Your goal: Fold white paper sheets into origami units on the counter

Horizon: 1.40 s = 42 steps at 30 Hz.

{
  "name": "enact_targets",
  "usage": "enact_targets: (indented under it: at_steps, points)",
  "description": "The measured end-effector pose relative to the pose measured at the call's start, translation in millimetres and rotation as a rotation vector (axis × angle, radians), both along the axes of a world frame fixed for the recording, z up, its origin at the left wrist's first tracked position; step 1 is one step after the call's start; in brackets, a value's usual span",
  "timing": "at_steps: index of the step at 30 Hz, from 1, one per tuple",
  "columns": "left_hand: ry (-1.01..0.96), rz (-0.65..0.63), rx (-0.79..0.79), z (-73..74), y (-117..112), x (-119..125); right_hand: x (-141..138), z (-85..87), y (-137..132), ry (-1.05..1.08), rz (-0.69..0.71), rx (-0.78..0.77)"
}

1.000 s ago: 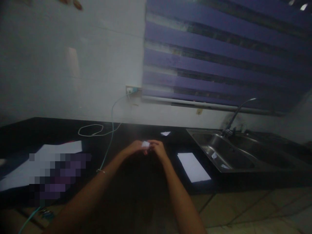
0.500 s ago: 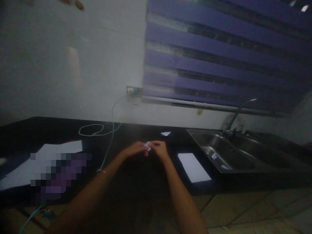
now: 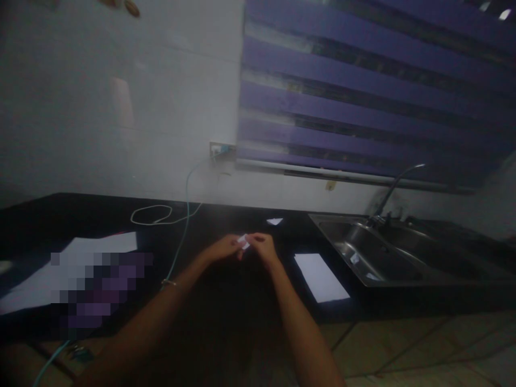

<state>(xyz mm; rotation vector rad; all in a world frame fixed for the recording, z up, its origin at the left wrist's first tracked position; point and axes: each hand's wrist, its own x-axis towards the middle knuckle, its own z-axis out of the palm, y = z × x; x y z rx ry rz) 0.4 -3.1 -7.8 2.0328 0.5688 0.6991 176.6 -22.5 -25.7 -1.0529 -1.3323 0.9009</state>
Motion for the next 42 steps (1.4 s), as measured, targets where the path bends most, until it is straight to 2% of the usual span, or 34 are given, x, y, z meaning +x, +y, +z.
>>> enact_targets:
  at_steps: [3, 10, 17, 20, 24, 30, 36, 42]
  points:
    - [-0.053, 0.064, -0.030, 1.0, 0.4, 1.0, 0.8, 0.8, -0.5, -0.014, 0.002, -0.024]
    - [-0.056, 0.153, 0.022, -1.9, 2.9, 2.5, -2.3, 6.4, -4.1, -0.005, -0.019, -0.019]
    - [-0.122, 0.325, 0.108, -2.8, 9.7, 5.9, -3.2, 9.4, -3.0, 0.118, -0.164, 0.028]
    - [-0.202, 0.394, 0.062, -0.1, 10.5, 6.5, -1.7, 6.6, -0.4, 0.205, -0.200, 0.019]
    - [-0.284, 0.376, -0.103, 0.3, 10.0, 8.4, -2.0, 3.5, 3.5, 0.303, -0.184, 0.026]
    - [-0.385, 0.338, -0.173, -6.0, 14.7, 10.9, -2.7, 0.9, 8.4, 0.443, -0.200, 0.022]
    - [-0.377, 0.365, -0.238, -6.3, 13.2, 15.3, -3.8, 2.7, 6.7, 0.379, -0.190, 0.029]
    - [-0.361, 0.308, -0.288, -6.1, 10.5, 14.9, -3.8, 2.0, 6.8, 0.293, -0.117, 0.055]
